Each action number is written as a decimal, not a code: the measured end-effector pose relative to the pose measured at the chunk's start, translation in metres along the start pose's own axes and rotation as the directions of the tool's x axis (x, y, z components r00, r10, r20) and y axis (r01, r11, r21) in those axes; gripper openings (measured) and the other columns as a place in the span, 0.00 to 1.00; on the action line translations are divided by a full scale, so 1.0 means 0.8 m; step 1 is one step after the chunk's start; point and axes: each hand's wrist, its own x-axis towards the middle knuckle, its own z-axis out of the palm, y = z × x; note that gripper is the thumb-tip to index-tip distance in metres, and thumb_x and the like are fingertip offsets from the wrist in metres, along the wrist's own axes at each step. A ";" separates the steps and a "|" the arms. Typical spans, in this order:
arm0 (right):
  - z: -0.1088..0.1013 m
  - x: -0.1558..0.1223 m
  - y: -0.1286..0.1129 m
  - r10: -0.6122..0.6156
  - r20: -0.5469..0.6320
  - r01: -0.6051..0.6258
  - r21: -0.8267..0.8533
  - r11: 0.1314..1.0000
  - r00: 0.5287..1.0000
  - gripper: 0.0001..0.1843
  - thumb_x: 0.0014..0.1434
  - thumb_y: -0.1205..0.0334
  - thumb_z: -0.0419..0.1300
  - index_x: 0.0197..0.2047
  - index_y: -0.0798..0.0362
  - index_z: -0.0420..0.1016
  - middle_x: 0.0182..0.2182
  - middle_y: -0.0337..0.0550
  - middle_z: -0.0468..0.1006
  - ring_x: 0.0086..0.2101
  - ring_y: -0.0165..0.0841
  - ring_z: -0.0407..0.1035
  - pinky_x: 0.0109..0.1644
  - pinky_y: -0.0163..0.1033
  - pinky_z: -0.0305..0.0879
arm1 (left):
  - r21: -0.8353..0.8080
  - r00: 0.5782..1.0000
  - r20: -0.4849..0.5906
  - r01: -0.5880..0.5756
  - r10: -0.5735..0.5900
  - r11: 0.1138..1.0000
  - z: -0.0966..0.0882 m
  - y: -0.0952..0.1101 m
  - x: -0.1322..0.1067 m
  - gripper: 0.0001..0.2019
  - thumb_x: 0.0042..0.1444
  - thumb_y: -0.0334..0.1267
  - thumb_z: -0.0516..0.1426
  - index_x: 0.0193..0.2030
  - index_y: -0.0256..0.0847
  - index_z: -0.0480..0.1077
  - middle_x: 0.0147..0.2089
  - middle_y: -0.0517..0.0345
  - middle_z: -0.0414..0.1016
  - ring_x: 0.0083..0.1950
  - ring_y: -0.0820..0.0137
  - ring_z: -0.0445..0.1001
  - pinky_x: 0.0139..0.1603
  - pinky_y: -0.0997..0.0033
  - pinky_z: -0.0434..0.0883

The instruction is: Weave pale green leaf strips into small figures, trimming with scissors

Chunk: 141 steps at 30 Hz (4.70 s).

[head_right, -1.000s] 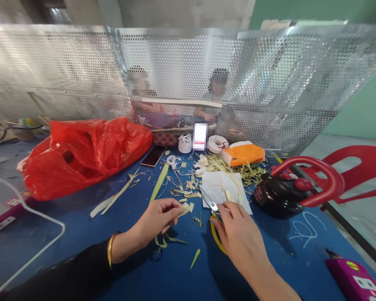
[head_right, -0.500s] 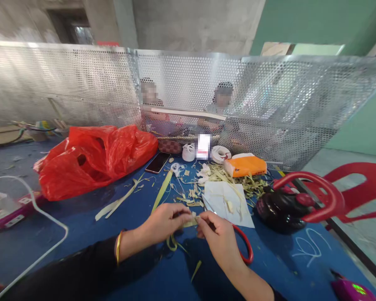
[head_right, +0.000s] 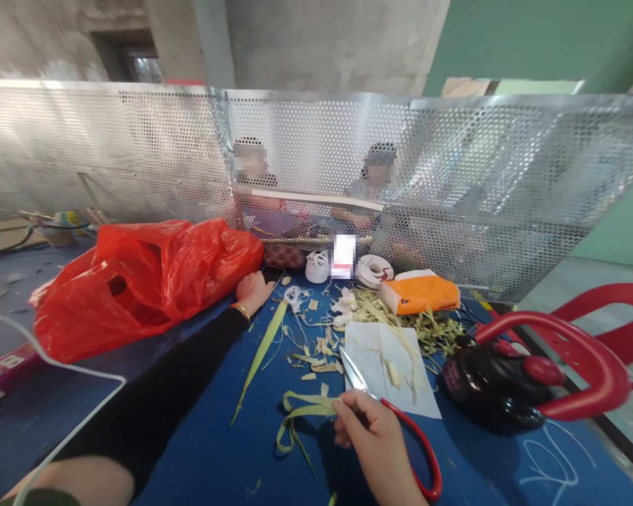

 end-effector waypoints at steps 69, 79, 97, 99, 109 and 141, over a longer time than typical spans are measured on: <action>-0.029 -0.023 -0.034 -0.646 0.314 0.598 -0.751 0.280 0.696 0.32 0.59 0.58 0.58 0.66 0.52 0.58 0.56 0.54 0.72 0.53 0.47 0.69 0.53 0.46 0.69 | -0.660 0.624 0.367 -0.348 0.690 0.666 -0.082 0.024 -0.264 0.10 0.56 0.34 0.54 0.31 0.41 0.77 0.30 0.59 0.79 0.31 0.72 0.73 0.30 0.76 0.62; -0.013 -0.031 -0.032 -0.485 0.391 0.615 -0.605 0.506 0.783 0.12 0.63 0.61 0.53 0.45 0.49 0.76 0.32 0.47 0.82 0.29 0.38 0.77 0.32 0.37 0.73 | -0.648 0.597 0.268 -0.469 0.756 0.600 -0.097 0.020 -0.260 0.10 0.58 0.41 0.56 0.32 0.41 0.78 0.30 0.58 0.80 0.33 0.71 0.75 0.32 0.77 0.64; -0.010 -0.025 -0.048 0.209 -0.084 -0.177 0.288 0.941 0.974 0.17 0.51 0.46 0.65 0.29 0.52 0.73 0.15 0.34 0.64 0.17 0.28 0.60 0.21 0.34 0.59 | 0.247 0.935 0.345 -0.175 0.082 0.953 -0.097 -0.098 -0.103 0.09 0.52 0.42 0.56 0.26 0.42 0.75 0.34 0.48 0.78 0.38 0.56 0.77 0.35 0.65 0.68; -0.009 -0.025 -0.047 0.204 -0.078 -0.175 0.275 0.945 0.976 0.17 0.52 0.46 0.65 0.29 0.52 0.73 0.15 0.34 0.64 0.17 0.28 0.60 0.22 0.34 0.59 | 0.254 0.934 0.350 -0.172 0.075 0.952 -0.096 -0.098 -0.102 0.10 0.52 0.43 0.56 0.27 0.41 0.75 0.35 0.47 0.78 0.39 0.56 0.77 0.35 0.65 0.68; -0.007 -0.024 -0.048 0.233 -0.138 -0.160 0.401 0.902 0.963 0.16 0.48 0.49 0.68 0.26 0.52 0.71 0.18 0.35 0.66 0.21 0.27 0.60 0.24 0.32 0.60 | 0.208 0.915 0.382 -0.219 0.127 0.953 -0.111 -0.100 -0.104 0.14 0.56 0.38 0.48 0.34 0.38 0.75 0.39 0.44 0.78 0.38 0.60 0.76 0.33 0.68 0.66; -0.010 -0.016 -0.049 0.311 -0.124 -0.188 0.573 0.798 0.942 0.17 0.43 0.50 0.71 0.28 0.53 0.75 0.18 0.35 0.64 0.19 0.25 0.57 0.22 0.32 0.59 | -0.075 0.946 0.084 -0.307 0.313 0.949 -0.158 -0.052 -0.160 0.12 0.61 0.43 0.48 0.34 0.40 0.68 0.28 0.56 0.74 0.31 0.66 0.72 0.31 0.71 0.62</action>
